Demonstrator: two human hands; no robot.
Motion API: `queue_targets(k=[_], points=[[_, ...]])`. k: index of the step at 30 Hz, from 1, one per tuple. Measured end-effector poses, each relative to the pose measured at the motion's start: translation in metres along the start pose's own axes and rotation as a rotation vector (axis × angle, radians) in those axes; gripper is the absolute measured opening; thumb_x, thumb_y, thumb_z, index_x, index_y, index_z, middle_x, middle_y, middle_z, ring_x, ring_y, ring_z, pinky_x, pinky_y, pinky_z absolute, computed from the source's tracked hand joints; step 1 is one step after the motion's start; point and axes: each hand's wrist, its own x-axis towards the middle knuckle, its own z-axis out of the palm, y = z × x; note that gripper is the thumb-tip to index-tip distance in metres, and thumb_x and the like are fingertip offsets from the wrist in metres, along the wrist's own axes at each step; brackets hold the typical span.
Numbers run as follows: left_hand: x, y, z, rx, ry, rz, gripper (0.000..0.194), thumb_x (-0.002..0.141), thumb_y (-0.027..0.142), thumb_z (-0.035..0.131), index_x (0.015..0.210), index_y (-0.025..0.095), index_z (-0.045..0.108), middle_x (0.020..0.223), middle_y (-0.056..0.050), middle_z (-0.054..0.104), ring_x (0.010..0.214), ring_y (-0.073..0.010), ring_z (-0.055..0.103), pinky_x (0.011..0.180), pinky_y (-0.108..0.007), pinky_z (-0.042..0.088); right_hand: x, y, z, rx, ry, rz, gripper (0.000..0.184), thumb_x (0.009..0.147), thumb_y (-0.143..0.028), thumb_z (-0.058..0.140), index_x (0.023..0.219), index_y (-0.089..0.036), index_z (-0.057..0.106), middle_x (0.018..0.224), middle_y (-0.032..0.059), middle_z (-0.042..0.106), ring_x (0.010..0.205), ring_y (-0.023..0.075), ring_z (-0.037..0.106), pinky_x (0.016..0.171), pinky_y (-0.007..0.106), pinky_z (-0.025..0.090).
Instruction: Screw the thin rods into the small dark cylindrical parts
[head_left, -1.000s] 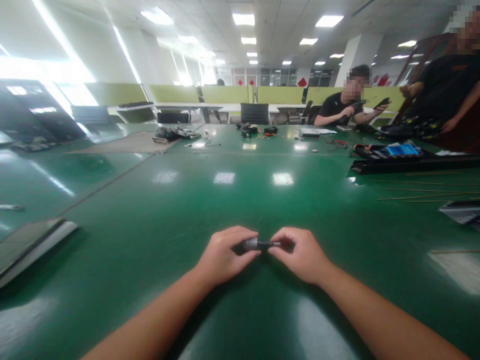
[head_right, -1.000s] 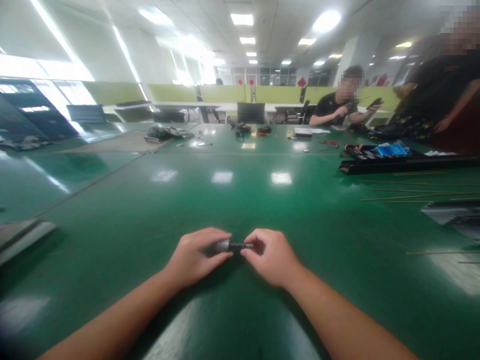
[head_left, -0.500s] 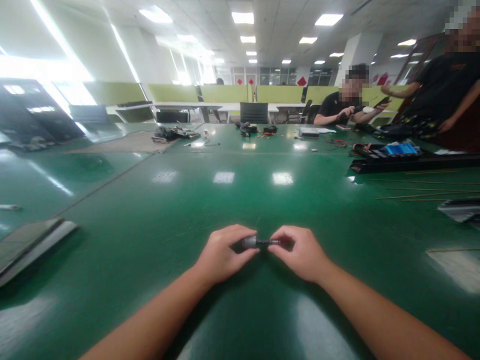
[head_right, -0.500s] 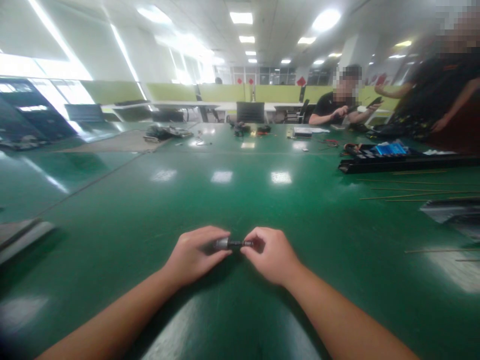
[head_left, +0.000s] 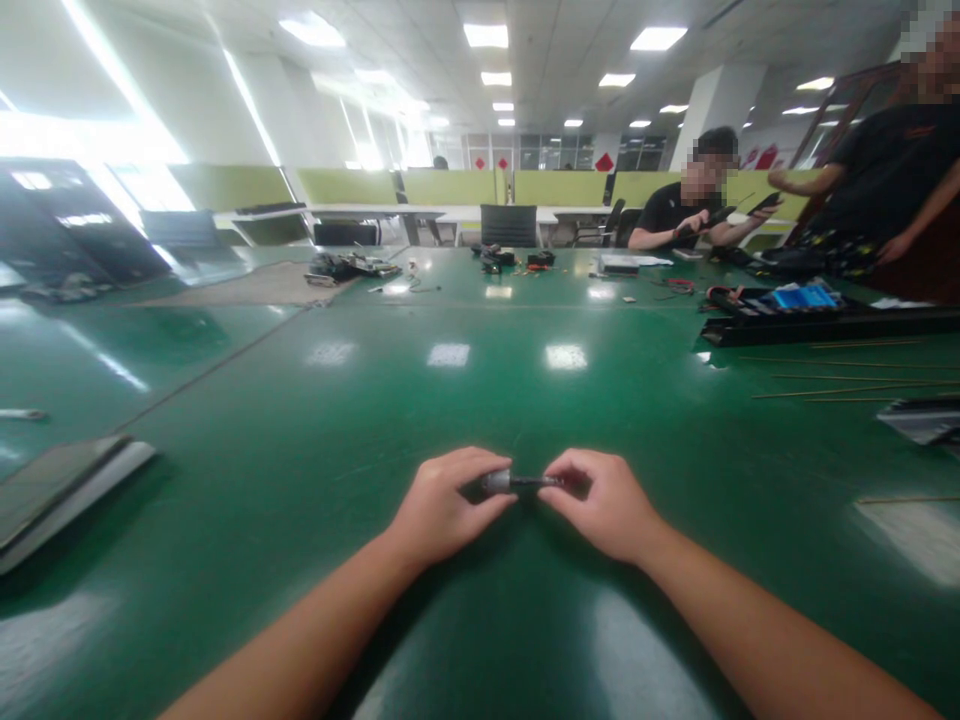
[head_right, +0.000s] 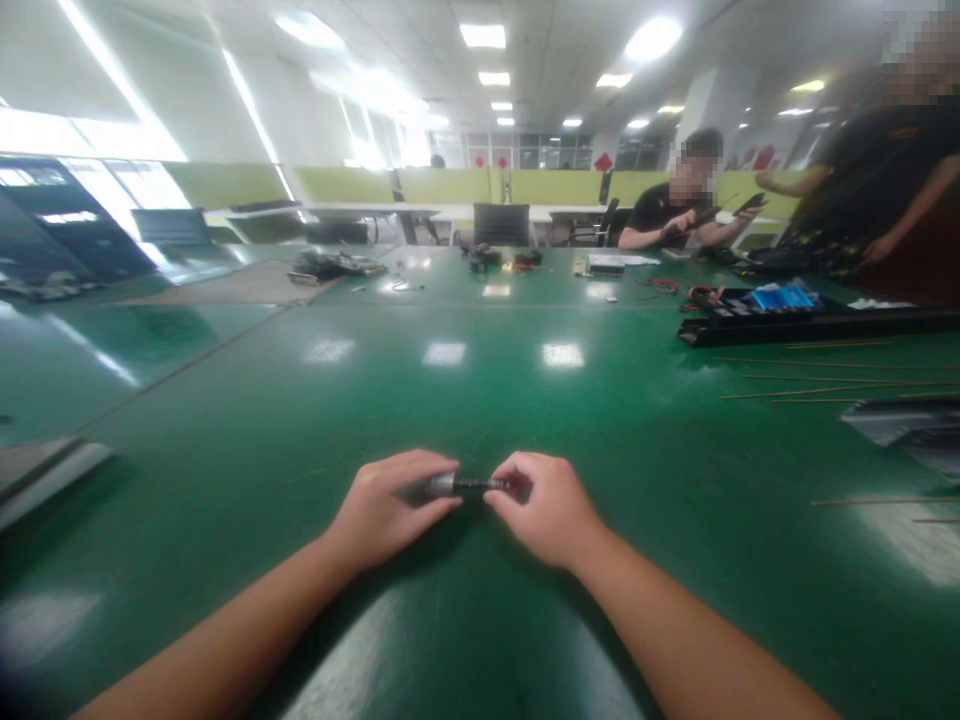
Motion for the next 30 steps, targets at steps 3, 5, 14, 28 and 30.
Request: queue_targets(k=[3,5,14,28,30], points=[[0.0002,-0.0005,-0.0008,0.007,-0.003,-0.006,0.023,0.078,0.029,0.075,0.100,0.021,0.074,0.096,-0.006,0.075,0.085,-0.0185,0.071,0.081,-0.029,0.058,0.0005,-0.0010,-0.0013,-0.005,-0.006,-0.005,0.003,0.078,-0.020,0.071,0.081,-0.020,0.072,0.075,0.0006,0.071,0.067,0.0156,0.063,0.062,0.025,0.044],[0.0004,-0.0009,-0.0013,0.010,0.003,-0.007,0.024,0.078,0.029,0.075,0.101,0.021,0.074,0.096,-0.006,0.075,0.085,-0.0186,0.071,0.081,-0.029,0.058,0.0013,-0.0013,-0.0023,-0.011,-0.005,-0.010,0.003,0.078,-0.020,0.071,0.081,-0.020,0.073,0.075,0.0012,0.071,0.067,0.0160,0.063,0.062,0.026,0.045],[-0.0002,-0.0025,-0.0013,0.019,0.014,-0.005,0.024,0.077,0.028,0.076,0.101,0.021,0.073,0.097,-0.005,0.075,0.086,-0.0179,0.071,0.082,-0.029,0.057,0.0025,-0.0014,-0.0040,-0.025,0.000,-0.011,0.004,0.078,-0.019,0.071,0.081,-0.019,0.073,0.076,0.0018,0.072,0.068,0.0164,0.064,0.062,0.025,0.045],[0.0013,-0.0017,-0.0035,0.005,0.016,-0.008,0.022,0.078,0.027,0.075,0.099,0.021,0.073,0.095,-0.006,0.075,0.085,-0.0185,0.071,0.081,-0.029,0.058,0.0025,-0.0002,-0.0044,-0.028,0.005,-0.013,0.004,0.077,-0.019,0.072,0.081,-0.020,0.072,0.075,0.0017,0.072,0.067,0.0166,0.064,0.062,0.026,0.045],[0.0014,-0.0019,-0.0036,0.003,0.012,-0.009,0.022,0.078,0.027,0.074,0.099,0.021,0.073,0.096,-0.006,0.075,0.086,-0.0188,0.071,0.082,-0.030,0.058,0.0025,0.0002,-0.0044,-0.031,0.005,-0.014,0.004,0.077,-0.020,0.072,0.081,-0.020,0.072,0.075,0.0016,0.072,0.068,0.0168,0.064,0.062,0.026,0.046]])
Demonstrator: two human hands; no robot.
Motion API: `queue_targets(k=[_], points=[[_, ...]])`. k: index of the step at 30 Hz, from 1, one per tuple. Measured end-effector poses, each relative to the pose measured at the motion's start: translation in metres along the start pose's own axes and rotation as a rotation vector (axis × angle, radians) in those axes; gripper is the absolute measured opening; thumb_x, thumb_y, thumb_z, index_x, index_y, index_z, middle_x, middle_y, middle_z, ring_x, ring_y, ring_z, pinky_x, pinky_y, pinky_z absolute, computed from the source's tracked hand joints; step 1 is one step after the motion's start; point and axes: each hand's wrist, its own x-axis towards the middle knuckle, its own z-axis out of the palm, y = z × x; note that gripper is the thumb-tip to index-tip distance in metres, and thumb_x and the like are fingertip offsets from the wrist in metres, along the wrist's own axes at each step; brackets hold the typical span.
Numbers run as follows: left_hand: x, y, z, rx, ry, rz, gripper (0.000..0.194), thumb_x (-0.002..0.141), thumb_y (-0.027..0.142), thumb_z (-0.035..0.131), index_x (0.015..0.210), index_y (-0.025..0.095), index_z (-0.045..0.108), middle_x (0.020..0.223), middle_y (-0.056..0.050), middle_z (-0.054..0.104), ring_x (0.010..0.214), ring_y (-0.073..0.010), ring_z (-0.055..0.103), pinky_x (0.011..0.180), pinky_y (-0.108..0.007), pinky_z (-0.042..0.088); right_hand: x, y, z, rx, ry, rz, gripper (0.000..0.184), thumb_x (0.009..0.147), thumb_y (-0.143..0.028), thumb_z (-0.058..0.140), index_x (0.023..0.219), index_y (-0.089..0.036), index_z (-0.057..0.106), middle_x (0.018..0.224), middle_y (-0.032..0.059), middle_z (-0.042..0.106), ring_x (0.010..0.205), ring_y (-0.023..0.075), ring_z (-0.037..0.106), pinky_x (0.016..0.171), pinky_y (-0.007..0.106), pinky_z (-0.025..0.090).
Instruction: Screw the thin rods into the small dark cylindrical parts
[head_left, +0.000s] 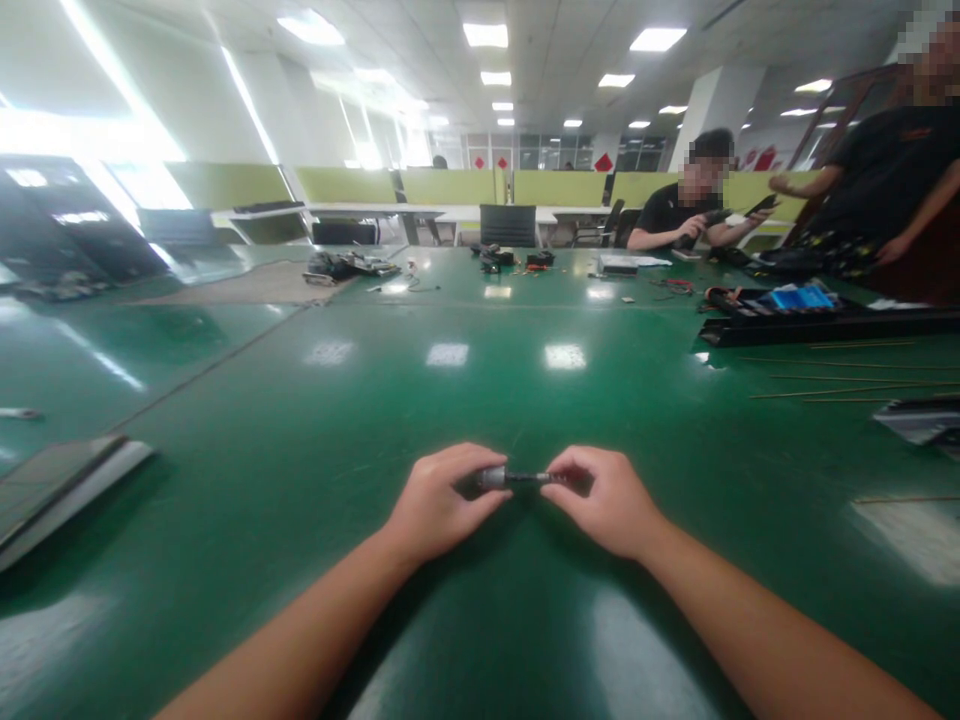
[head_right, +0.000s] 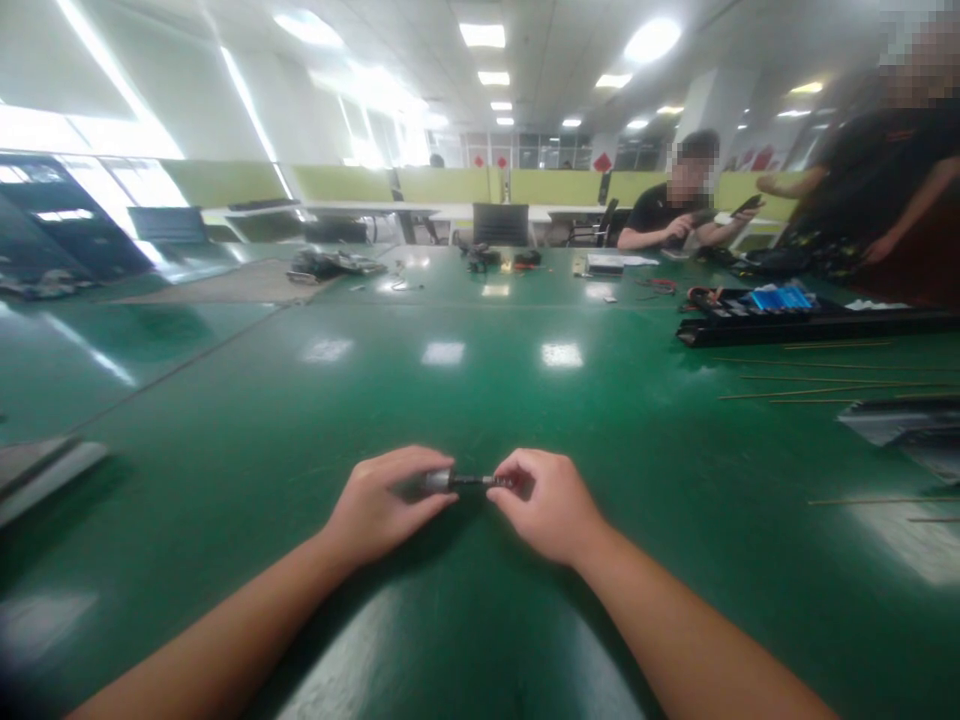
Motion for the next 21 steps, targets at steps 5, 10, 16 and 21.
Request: queue_targets(k=[5,10,16,21], points=[[0.0007,0.0005,-0.0001,-0.001,-0.002,-0.009,0.022,0.078,0.026,0.074,0.099,0.020,0.072,0.095,-0.006,0.075,0.085,-0.0192,0.070,0.081,-0.031,0.057,0.0001,0.0014,-0.0003,-0.001,0.002,-0.010,0.005,0.077,-0.020,0.072,0.081,-0.020,0.072,0.076,0.0016,0.072,0.068,0.0167,0.064,0.063,0.026,0.046],[0.0014,-0.0014,-0.0024,0.001,-0.003,-0.048,0.022,0.078,0.027,0.074,0.098,0.020,0.070,0.095,-0.005,0.073,0.086,-0.0185,0.068,0.081,-0.031,0.055,0.0010,0.0018,-0.0017,-0.010,0.007,-0.006,0.004,0.077,-0.020,0.073,0.081,-0.020,0.072,0.075,0.0016,0.072,0.067,0.0165,0.064,0.062,0.026,0.047],[0.0030,-0.0049,-0.0055,0.037,0.067,-0.100,0.023,0.075,0.028,0.076,0.095,0.020,0.069,0.093,-0.005,0.071,0.087,-0.0203,0.065,0.079,-0.033,0.053,0.0012,0.0041,0.0012,-0.008,0.021,-0.008,0.005,0.077,-0.022,0.073,0.082,-0.020,0.072,0.076,0.0023,0.072,0.068,0.0171,0.065,0.061,0.026,0.047],[0.0030,-0.0084,-0.0038,0.030,0.083,-0.170,0.027,0.075,0.032,0.077,0.098,0.019,0.068,0.094,-0.005,0.071,0.086,-0.0202,0.066,0.079,-0.034,0.054,0.0015,0.0035,0.0003,-0.003,0.051,-0.003,0.003,0.077,-0.022,0.070,0.079,-0.020,0.070,0.073,0.0021,0.071,0.066,0.0170,0.064,0.060,0.026,0.047]])
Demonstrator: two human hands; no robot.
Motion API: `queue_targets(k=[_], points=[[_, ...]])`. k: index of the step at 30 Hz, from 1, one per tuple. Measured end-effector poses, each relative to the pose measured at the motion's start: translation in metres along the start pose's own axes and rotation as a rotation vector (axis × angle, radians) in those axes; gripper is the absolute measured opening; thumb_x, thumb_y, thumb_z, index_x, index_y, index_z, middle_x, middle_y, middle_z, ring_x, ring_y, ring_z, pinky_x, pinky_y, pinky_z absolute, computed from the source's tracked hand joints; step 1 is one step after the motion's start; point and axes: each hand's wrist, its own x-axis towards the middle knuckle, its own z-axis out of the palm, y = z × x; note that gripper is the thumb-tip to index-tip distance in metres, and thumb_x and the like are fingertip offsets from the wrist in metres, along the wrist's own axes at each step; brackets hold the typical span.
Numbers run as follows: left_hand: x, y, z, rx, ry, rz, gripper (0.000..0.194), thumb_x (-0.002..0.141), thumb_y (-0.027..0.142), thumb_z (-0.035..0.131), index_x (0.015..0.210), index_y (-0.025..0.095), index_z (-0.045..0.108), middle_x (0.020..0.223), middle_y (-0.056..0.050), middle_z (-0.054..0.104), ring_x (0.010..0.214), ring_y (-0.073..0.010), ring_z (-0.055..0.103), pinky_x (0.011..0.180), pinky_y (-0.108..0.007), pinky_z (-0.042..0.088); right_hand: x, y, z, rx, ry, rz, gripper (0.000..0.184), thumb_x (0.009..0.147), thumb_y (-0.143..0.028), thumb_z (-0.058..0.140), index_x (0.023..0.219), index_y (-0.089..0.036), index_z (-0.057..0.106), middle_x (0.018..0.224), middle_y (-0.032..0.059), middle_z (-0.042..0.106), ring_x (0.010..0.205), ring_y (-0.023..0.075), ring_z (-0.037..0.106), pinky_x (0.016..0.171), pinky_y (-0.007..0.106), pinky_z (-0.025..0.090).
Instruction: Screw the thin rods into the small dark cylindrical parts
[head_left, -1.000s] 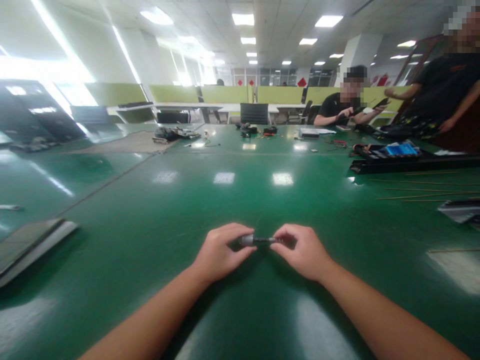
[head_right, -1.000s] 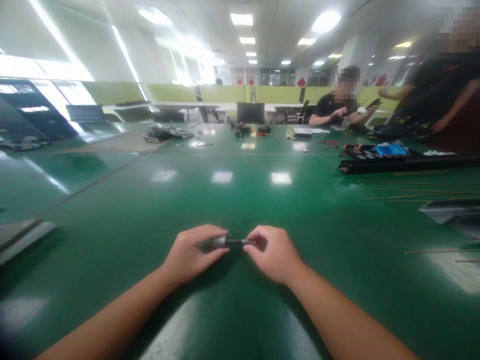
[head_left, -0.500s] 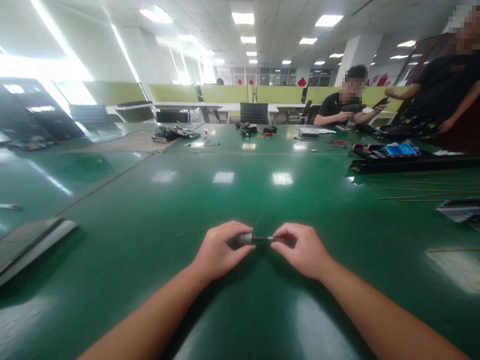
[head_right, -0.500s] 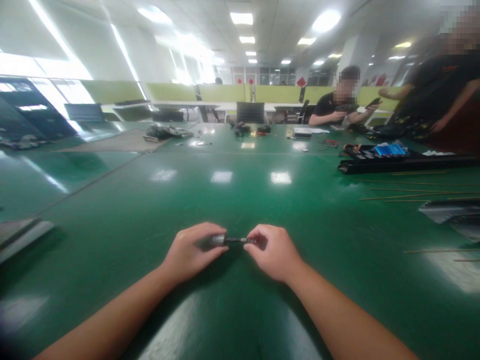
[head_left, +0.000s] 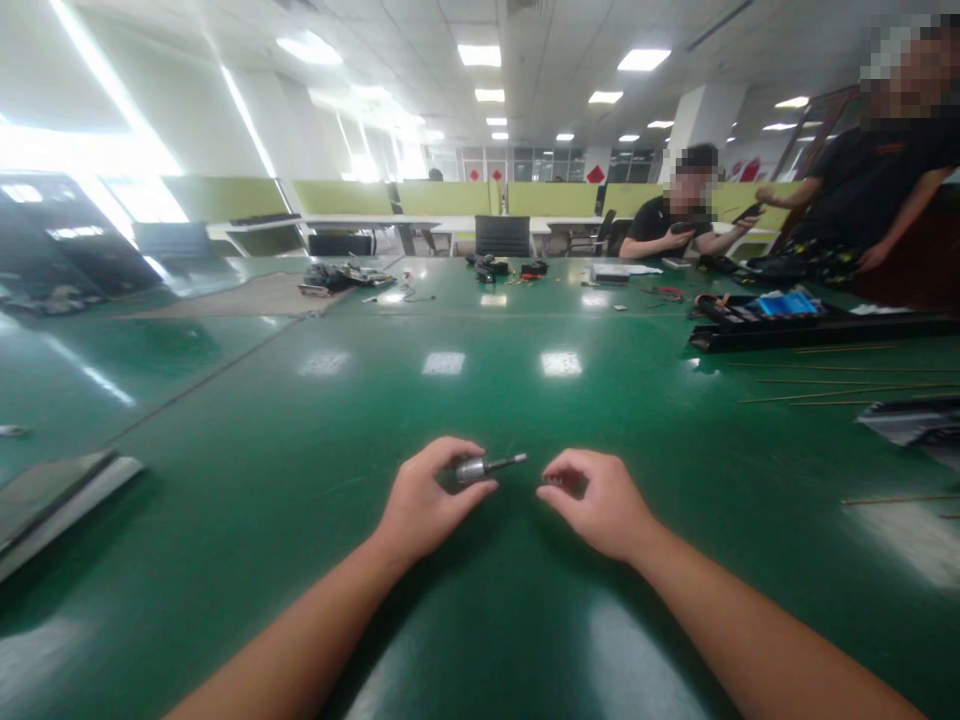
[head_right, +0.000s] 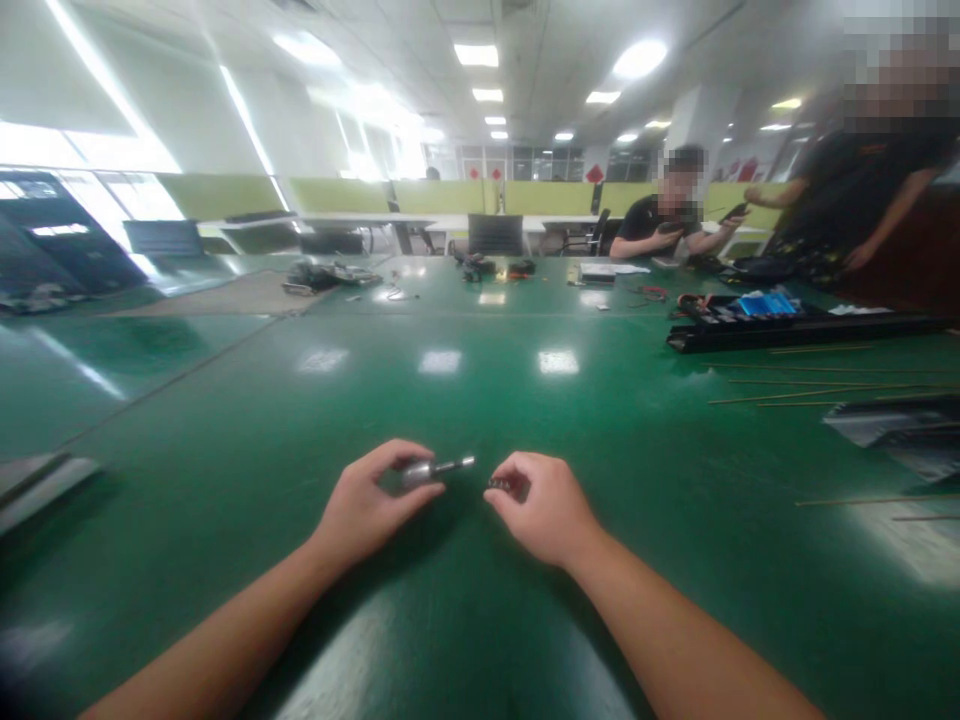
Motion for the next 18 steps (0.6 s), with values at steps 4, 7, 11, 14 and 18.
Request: queue_targets(k=[4,7,11,14,18], points=[[0.000,-0.004,0.001,-0.026,0.005,-0.067,0.045,0.077,0.033,0.076,0.118,0.021,0.063,0.101,-0.005,0.071,0.089,-0.0204,0.067,0.084,-0.035,0.055,0.001,-0.001,-0.008,0.008,0.043,0.044,0.008,0.074,-0.021,0.068,0.069,-0.019,0.062,0.060,-0.0007,0.063,0.057,0.0149,0.058,0.055,0.024,0.043],[0.002,-0.005,0.002,-0.061,-0.016,-0.075,0.039,0.081,0.036,0.072,0.117,0.021,0.066,0.104,-0.006,0.071,0.092,-0.0213,0.067,0.087,-0.037,0.054,0.003,0.000,-0.012,0.012,0.089,0.044,0.020,0.076,-0.024,0.065,0.061,-0.019,0.053,0.055,-0.0016,0.057,0.054,0.0140,0.053,0.053,0.024,0.040],[0.005,-0.003,0.004,-0.303,-0.057,-0.248,0.033,0.085,0.041,0.065,0.109,0.017,0.066,0.099,-0.007,0.074,0.088,-0.0211,0.071,0.084,-0.035,0.057,0.003,0.003,-0.010,0.017,0.071,0.034,0.023,0.079,-0.028,0.064,0.060,-0.019,0.055,0.056,-0.0008,0.057,0.055,0.0139,0.053,0.053,0.024,0.039],[0.007,-0.003,-0.003,-0.403,-0.035,-0.349,0.036,0.081,0.043,0.070,0.103,0.015,0.061,0.097,-0.009,0.075,0.088,-0.0223,0.073,0.084,-0.035,0.058,0.003,0.003,-0.006,0.021,0.044,0.055,0.021,0.082,-0.031,0.063,0.066,-0.017,0.062,0.060,0.0008,0.062,0.056,0.0142,0.055,0.054,0.024,0.040],[0.005,-0.011,-0.037,-0.284,0.045,-0.414,0.045,0.075,0.051,0.073,0.100,0.017,0.059,0.098,-0.009,0.074,0.092,-0.0249,0.073,0.086,-0.037,0.058,0.003,0.003,-0.003,0.025,0.026,0.062,0.020,0.084,-0.033,0.064,0.073,-0.017,0.068,0.065,0.0025,0.067,0.059,0.0149,0.059,0.057,0.025,0.042]])
